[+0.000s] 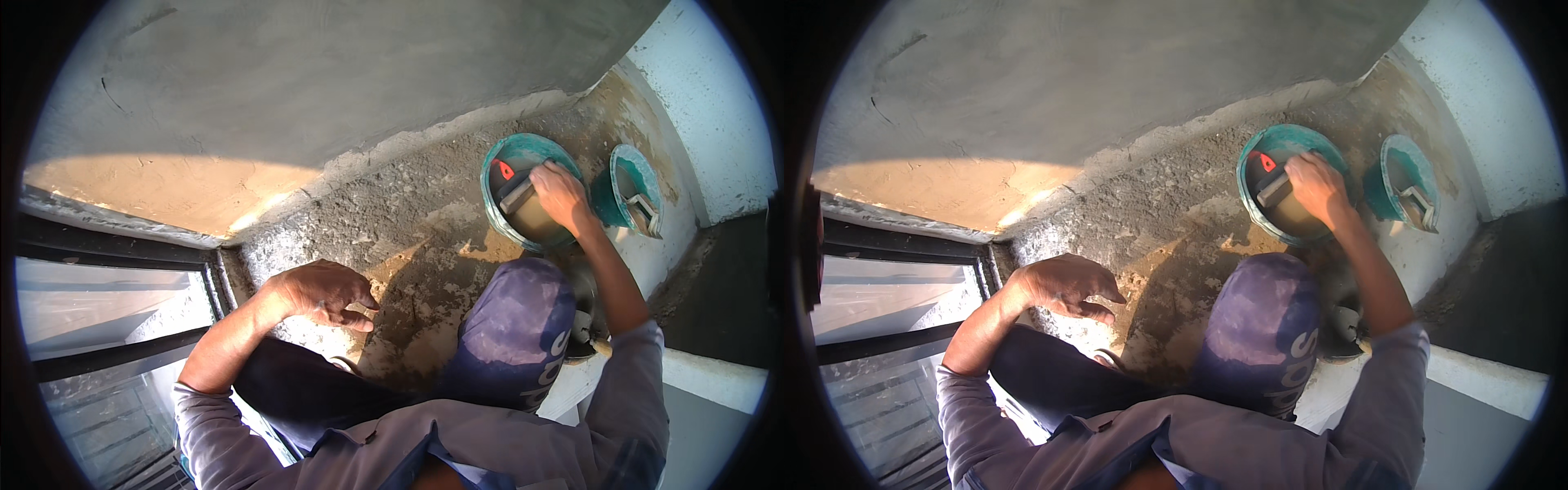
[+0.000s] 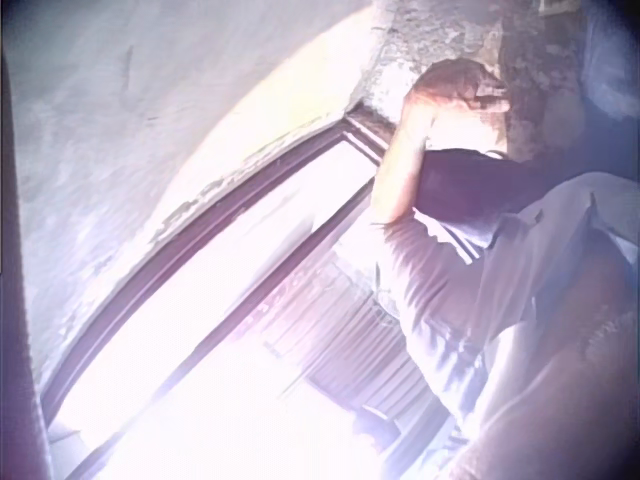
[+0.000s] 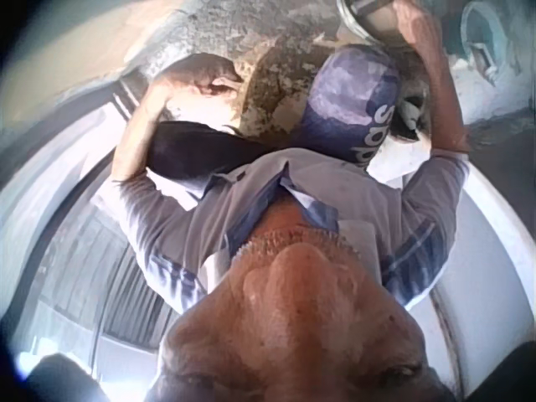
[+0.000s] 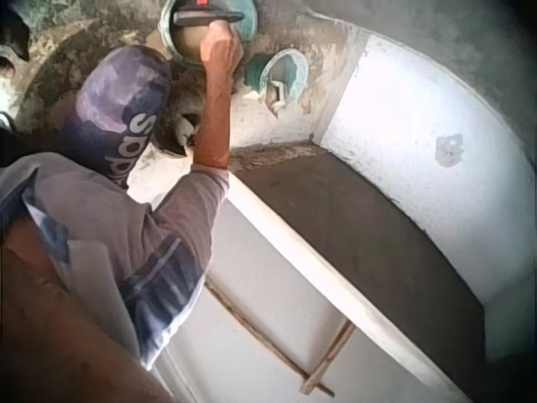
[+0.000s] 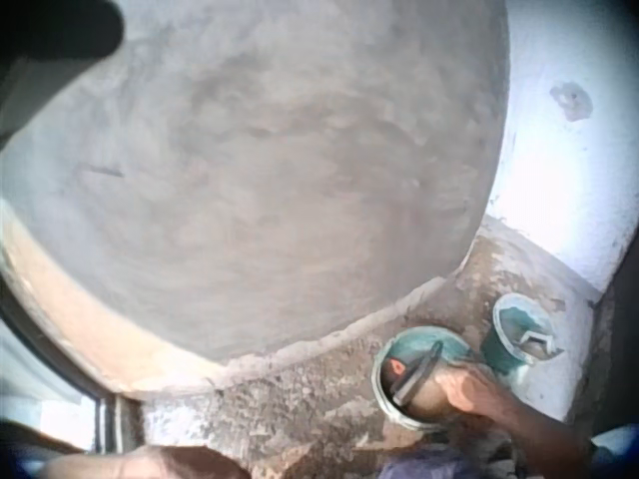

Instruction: The person scoops plaster from a bucket onto a float using a trowel, applies it to a wall, and smoothes the surface with the float, occasionally using a brush to apply water to the plaster.

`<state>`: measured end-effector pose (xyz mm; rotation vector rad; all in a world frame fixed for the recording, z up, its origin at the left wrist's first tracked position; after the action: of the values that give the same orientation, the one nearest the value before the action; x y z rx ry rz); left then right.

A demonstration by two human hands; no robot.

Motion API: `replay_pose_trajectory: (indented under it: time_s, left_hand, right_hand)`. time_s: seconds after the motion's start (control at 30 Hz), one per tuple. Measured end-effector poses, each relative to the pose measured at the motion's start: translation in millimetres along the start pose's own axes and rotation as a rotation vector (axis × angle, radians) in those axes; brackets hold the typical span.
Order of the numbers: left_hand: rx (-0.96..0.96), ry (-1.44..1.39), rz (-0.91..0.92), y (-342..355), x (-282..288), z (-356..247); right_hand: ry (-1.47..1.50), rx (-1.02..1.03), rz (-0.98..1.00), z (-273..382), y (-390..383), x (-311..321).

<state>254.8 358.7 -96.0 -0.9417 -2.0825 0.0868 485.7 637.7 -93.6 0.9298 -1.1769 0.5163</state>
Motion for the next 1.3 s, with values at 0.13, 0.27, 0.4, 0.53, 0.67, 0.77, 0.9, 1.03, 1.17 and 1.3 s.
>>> replay_pose_trajectory:
  time_s: [0.13,0.27,0.4,0.53,0.67,0.77,0.9,1.03,1.17,1.3]
  left_hand:
    - [0.113,0.136,-0.353,-39,69,-17]
    - [0.435,0.559,-1.099,-191,177,-47]
    - [0.355,1.437,-1.774,-340,199,-138]
    - [0.273,1.943,-1.921,-409,167,-162]
    - [0.522,1.704,-2.079,-442,159,-113]
    - [0.606,1.71,-2.234,-453,148,-98]
    - [0.512,1.598,-2.352,-464,151,-92]
    - [0.402,1.428,-2.502,-479,154,-75]
    - [0.68,1.357,-2.529,-485,154,-36]
    - [0.691,1.203,-2.557,-504,167,-1]
  right_hand:
    - [-0.147,-0.269,0.537,-33,27,-109]
    - [-0.376,-0.29,0.797,-50,-9,-140]
    - [-0.346,-0.554,0.693,-67,-29,-135]
    - [-0.292,-0.806,0.462,-83,-38,-124]
    - [-0.287,-0.938,0.317,-89,-55,-111]
    - [-0.125,-0.839,0.143,-77,-54,-95]
    - [0.031,-1.175,-0.108,-99,-75,-58]
    - [0.045,-1.041,-0.051,-139,-67,-22]
    - [-0.164,-0.829,0.339,-175,-67,5]
    - [-0.279,-0.872,0.275,-148,-38,45]
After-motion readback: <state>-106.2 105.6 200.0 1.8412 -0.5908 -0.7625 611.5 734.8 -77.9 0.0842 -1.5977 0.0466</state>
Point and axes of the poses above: each hand's wrist, its own y-axis towards the middle knuckle, its own x-axis out of the back of the hand, z = x × y, the point moved 8 cm from there along y, towards the middle knuckle, and after that the axes turned 11 degrees about -z, right-handed, at the moved point
